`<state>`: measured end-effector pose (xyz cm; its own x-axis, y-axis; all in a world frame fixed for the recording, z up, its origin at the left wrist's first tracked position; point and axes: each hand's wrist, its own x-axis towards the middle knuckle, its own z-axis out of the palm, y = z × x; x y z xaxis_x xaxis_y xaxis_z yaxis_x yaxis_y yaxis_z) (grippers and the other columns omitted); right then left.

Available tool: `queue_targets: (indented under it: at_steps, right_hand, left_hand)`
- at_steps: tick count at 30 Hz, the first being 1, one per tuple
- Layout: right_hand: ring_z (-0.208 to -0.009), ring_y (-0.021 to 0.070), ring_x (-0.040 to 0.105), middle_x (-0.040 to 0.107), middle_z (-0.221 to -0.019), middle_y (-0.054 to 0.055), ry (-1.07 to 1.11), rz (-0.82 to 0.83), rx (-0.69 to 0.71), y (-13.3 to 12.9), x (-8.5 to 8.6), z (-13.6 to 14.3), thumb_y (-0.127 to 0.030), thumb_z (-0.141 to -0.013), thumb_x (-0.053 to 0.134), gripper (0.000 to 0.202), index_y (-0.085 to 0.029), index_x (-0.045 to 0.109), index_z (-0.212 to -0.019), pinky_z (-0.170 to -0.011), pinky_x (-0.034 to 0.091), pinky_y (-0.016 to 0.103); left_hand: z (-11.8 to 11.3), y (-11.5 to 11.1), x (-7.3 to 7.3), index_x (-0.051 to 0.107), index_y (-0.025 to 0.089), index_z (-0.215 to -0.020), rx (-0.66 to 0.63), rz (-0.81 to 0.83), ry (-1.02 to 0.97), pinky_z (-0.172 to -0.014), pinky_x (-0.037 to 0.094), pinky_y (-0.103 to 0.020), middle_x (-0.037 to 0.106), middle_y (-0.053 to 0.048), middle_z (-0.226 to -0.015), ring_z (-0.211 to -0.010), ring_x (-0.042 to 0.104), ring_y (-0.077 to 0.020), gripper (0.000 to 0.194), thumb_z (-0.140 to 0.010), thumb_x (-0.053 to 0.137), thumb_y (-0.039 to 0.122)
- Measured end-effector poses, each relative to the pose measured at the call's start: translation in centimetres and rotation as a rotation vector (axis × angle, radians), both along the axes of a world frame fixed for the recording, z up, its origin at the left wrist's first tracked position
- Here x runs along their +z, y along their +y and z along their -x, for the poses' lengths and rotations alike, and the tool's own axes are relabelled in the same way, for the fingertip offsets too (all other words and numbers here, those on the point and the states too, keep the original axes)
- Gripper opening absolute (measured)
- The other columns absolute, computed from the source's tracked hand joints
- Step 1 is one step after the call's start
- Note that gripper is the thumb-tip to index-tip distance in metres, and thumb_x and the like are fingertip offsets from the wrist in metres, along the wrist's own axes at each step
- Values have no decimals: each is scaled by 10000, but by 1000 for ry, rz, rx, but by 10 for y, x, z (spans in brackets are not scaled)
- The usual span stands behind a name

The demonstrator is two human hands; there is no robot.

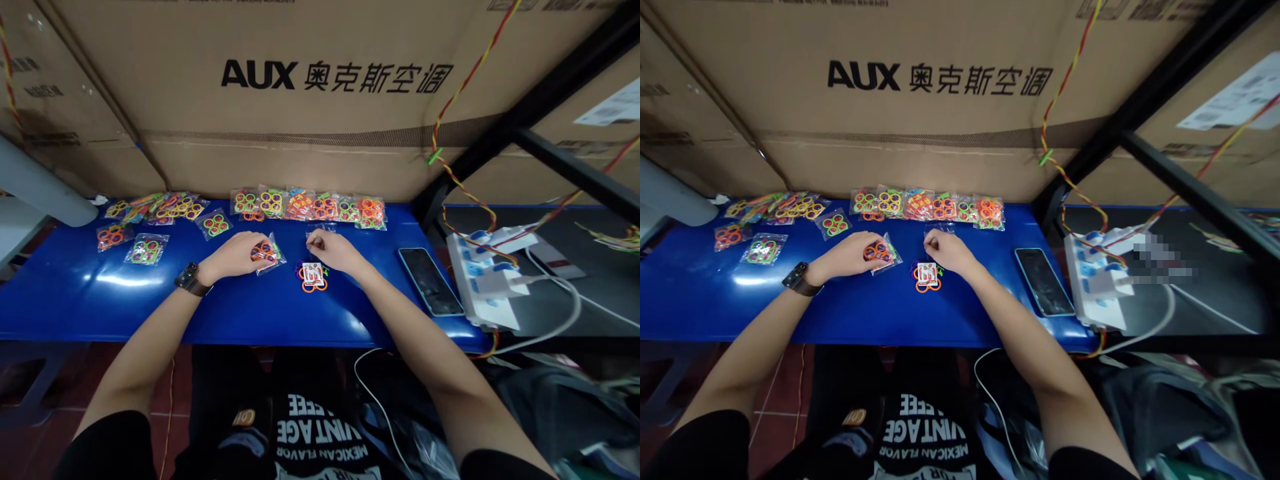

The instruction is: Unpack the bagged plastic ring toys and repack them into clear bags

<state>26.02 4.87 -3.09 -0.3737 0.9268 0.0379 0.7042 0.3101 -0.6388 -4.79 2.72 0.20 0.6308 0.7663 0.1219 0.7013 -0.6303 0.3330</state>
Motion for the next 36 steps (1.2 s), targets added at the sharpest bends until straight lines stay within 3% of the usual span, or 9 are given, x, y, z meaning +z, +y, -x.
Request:
queue_targets:
  at_steps: [5,10,16,19,23,25,27,31,36]
  right_hand:
    - [-728,196,668,739,-829,34,134,6,6,-4,-3,9,-358,-987,565,154,-232,642,-943,-715,486,335]
    - [-737,197,663,742,-836,33,205,55,48,-8,-1,13,-374,-991,583,173,-231,652,-925,-708,492,335]
    - [-774,192,665,772,-920,45,241,-44,75,-14,11,15,-431,-1008,591,235,-224,693,-966,-744,498,338]
    - [-738,175,635,758,-917,34,164,-105,143,-17,15,15,-460,-1009,616,251,-229,715,-1004,-711,473,327]
    - [-759,174,629,734,-901,29,57,-152,192,-17,10,14,-435,-1001,651,213,-231,713,-996,-698,450,318]
    - [-762,175,632,730,-894,31,39,-143,196,-16,7,14,-416,-999,654,196,-227,703,-982,-700,452,317]
    - [-753,175,635,730,-876,27,30,-129,192,-15,4,14,-409,-998,651,188,-228,697,-975,-699,453,318]
    - [-737,175,638,734,-854,22,33,-109,189,-14,3,13,-419,-997,645,194,-233,693,-972,-682,448,316]
    - [-725,169,639,741,-857,22,39,-83,187,-14,4,12,-429,-993,641,206,-231,693,-974,-673,447,314]
  left_hand:
    - [-2,-1,4,653,225,-1116,-5,-16,35,-877,482,-419,729,-105,-1061,-975,651,-290,379,-968,650,575]
    - [-4,-1,5,657,222,-1086,7,-10,56,-846,472,-415,735,-92,-1023,-946,639,-284,340,-989,632,548]
    - [-4,-2,5,682,228,-1226,13,-21,5,-942,499,-446,762,-89,-1146,-1043,678,-290,442,-992,644,601]
    - [2,2,7,715,243,-1203,42,-78,-42,-979,511,-447,771,-80,-1168,-1085,688,-286,454,-991,634,636]
    - [20,14,12,759,216,-1112,274,-229,-44,-1037,506,-477,775,-105,-1143,-1113,683,-301,396,-1044,569,556]
    - [33,21,12,762,190,-1145,443,-295,-7,-1071,497,-502,765,-138,-1188,-1150,676,-320,374,-1065,528,472]
    - [44,26,10,741,154,-1231,533,-305,62,-1114,481,-515,734,-174,-1300,-1239,652,-345,355,-1048,538,381]
    - [58,32,4,666,98,-1372,553,-224,234,-1153,466,-531,664,-220,-1432,-1347,607,-382,444,-996,566,312]
    - [63,35,0,617,130,-1452,596,-147,240,-1130,503,-472,685,-185,-1419,-1294,661,-343,520,-953,584,273]
